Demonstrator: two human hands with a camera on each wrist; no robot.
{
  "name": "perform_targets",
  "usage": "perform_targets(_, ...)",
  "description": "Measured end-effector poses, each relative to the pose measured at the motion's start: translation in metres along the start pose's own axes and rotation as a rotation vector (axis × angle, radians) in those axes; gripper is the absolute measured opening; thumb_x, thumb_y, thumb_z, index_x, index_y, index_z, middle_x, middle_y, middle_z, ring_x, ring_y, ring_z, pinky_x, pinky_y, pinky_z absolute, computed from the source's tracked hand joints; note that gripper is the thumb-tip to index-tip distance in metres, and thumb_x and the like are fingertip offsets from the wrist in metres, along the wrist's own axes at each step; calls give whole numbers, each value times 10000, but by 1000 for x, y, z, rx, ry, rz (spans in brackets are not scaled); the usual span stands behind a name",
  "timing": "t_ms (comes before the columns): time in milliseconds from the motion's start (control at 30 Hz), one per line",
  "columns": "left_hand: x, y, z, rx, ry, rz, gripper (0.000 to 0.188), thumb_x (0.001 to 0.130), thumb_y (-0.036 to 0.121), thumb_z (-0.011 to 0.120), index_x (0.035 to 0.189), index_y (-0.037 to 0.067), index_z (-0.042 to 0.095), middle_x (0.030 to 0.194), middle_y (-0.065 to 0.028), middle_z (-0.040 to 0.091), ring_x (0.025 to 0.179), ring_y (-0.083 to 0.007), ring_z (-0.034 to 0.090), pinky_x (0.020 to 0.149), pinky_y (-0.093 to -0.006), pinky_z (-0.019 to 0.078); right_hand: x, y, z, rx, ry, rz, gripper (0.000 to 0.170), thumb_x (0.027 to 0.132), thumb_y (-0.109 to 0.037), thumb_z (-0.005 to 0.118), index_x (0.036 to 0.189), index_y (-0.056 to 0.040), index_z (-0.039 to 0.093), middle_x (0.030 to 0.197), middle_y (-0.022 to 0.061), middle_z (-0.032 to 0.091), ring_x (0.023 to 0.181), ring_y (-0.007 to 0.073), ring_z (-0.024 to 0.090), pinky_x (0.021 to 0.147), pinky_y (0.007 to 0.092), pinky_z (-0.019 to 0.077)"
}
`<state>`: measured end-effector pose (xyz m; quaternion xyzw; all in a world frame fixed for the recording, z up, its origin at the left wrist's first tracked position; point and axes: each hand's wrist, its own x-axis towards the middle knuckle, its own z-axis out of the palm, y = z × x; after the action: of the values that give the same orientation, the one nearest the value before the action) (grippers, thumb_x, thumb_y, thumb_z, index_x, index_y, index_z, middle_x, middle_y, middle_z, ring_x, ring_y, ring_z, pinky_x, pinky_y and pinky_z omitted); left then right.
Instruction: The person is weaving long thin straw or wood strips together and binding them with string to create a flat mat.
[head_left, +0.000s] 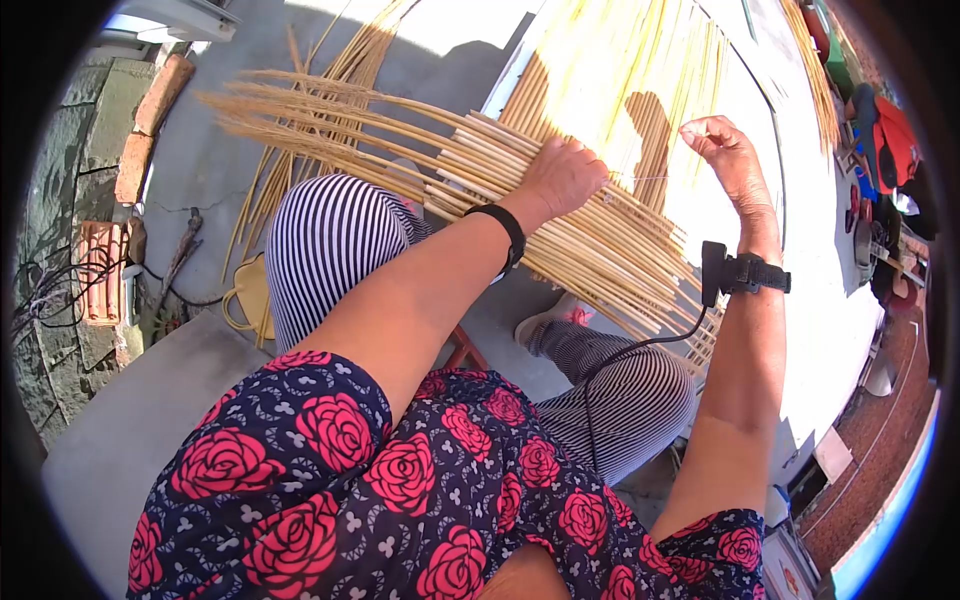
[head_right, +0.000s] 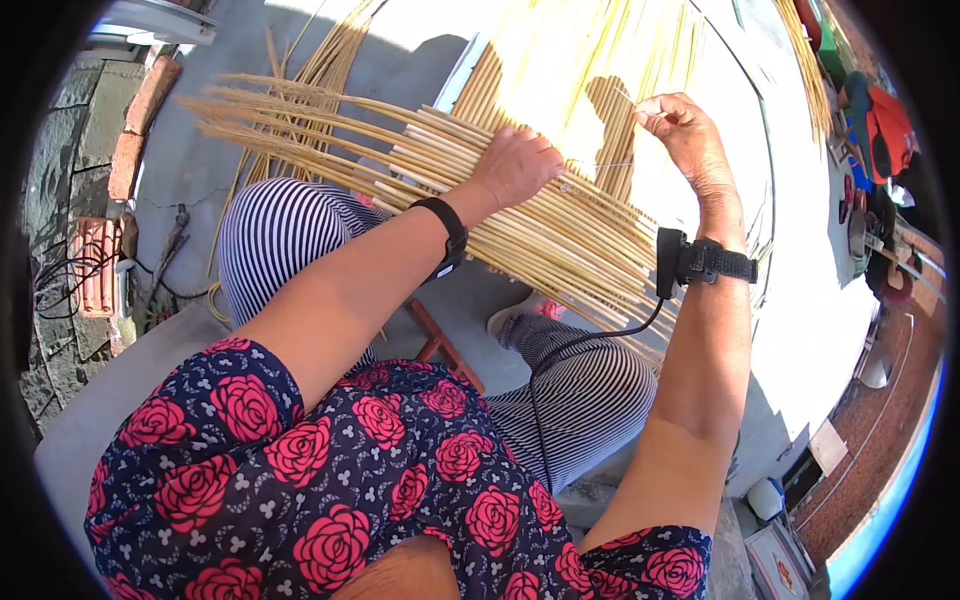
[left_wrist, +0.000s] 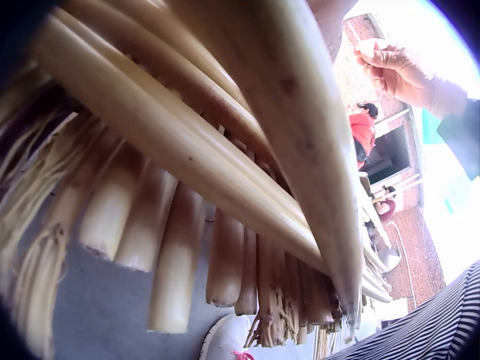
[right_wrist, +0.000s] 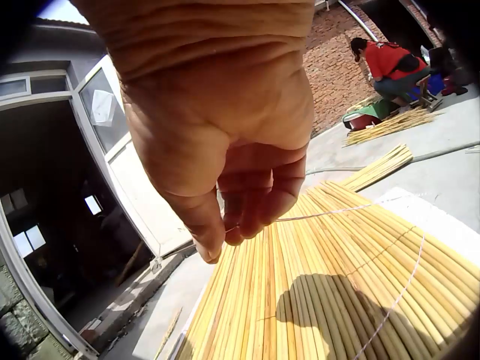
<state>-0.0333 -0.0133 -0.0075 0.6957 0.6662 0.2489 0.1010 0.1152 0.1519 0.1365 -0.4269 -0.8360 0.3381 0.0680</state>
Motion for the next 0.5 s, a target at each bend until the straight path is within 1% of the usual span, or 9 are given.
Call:
perform_targets(33, -1, 1, 0, -6, -3, -1, 105, 841, 275, 595, 817, 194, 658, 808, 19, 623, 875, -191, 571, 807, -371, 399, -2, 33, 27, 30, -81, 91, 196, 824, -158, 712, 1011, -105, 690, 896, 18, 645, 844, 120, 570, 825, 270, 468)
perform_targets(67, -1, 1, 0, -14, 12, -1, 109, 842, 277, 594, 816, 193, 657, 805, 19, 621, 875, -192, 570, 806, -373, 398, -10, 43, 48, 131, -139, 152, 195, 840, -126, 693, 1034, -114, 682, 892, 16, 641, 849, 122, 570, 820, 270, 471)
perform_targets(133, -2, 0, 1, -26, 41, 2, 115, 844, 282, 592, 814, 190, 655, 799, 18, 618, 875, -194, 568, 804, -378, 397, -21, 51, 77, 186, -196, 191, 202, 848, -98, 675, 1049, -116, 677, 927, 19, 668, 868, 124, 590, 813, 284, 484)
perform_targets(200, -1, 0, 2, -14, 79, 20, 127, 850, 288, 584, 809, 189, 652, 795, 16, 616, 875, -196, 564, 802, -383, 395, -24, 60, 94, 213, -244, 143, 198, 851, -107, 671, 1049, -117, 675, 957, 39, 679, 878, 152, 612, 811, 301, 490)
perform_targets(233, -2, 0, 3, -9, 95, 32, 133, 853, 291, 580, 806, 188, 650, 793, 16, 615, 876, -198, 562, 801, -385, 394, -26, 64, 100, 228, -267, 121, 197, 852, -111, 668, 1049, -117, 674, 971, 49, 685, 883, 166, 623, 810, 309, 494)
perform_targets(333, 0, 1, 1, 3, -9, -3, 134, 855, 297, 579, 802, 191, 641, 790, 21, 607, 871, -201, 557, 797, -387, 392, -20, 67, 99, -61, -318, 12, 185, 849, -128, 671, 1033, -112, 671, 1003, 92, 678, 893, 222, 640, 808, 330, 497)
perform_targets(367, 0, 1, 0, -2, 2, -1, 133, 857, 297, 579, 800, 193, 639, 790, 21, 605, 870, -202, 556, 796, -386, 392, -21, 66, 98, -115, -328, 88, 179, 879, -123, 646, 1048, -66, 649, 955, 70, 672, 862, 148, 605, 824, 304, 485)
perform_targets(467, 0, 0, 2, -9, 25, 3, 136, 863, 299, 578, 796, 197, 636, 790, 21, 599, 866, -203, 554, 794, -383, 391, -25, 50, 89, -40, -334, 151, 187, 892, -165, 629, 1052, -69, 643, 925, 55, 670, 880, 151, 590, 856, 306, 468)
perform_targets(500, 1, 0, 2, -5, 25, 2, 139, 865, 301, 578, 794, 197, 635, 790, 21, 598, 865, -202, 554, 793, -383, 391, -26, 50, 92, -2, -285, 154, 165, 894, -170, 619, 1021, -69, 647, 920, 62, 670, 877, 169, 597, 841, 308, 470)
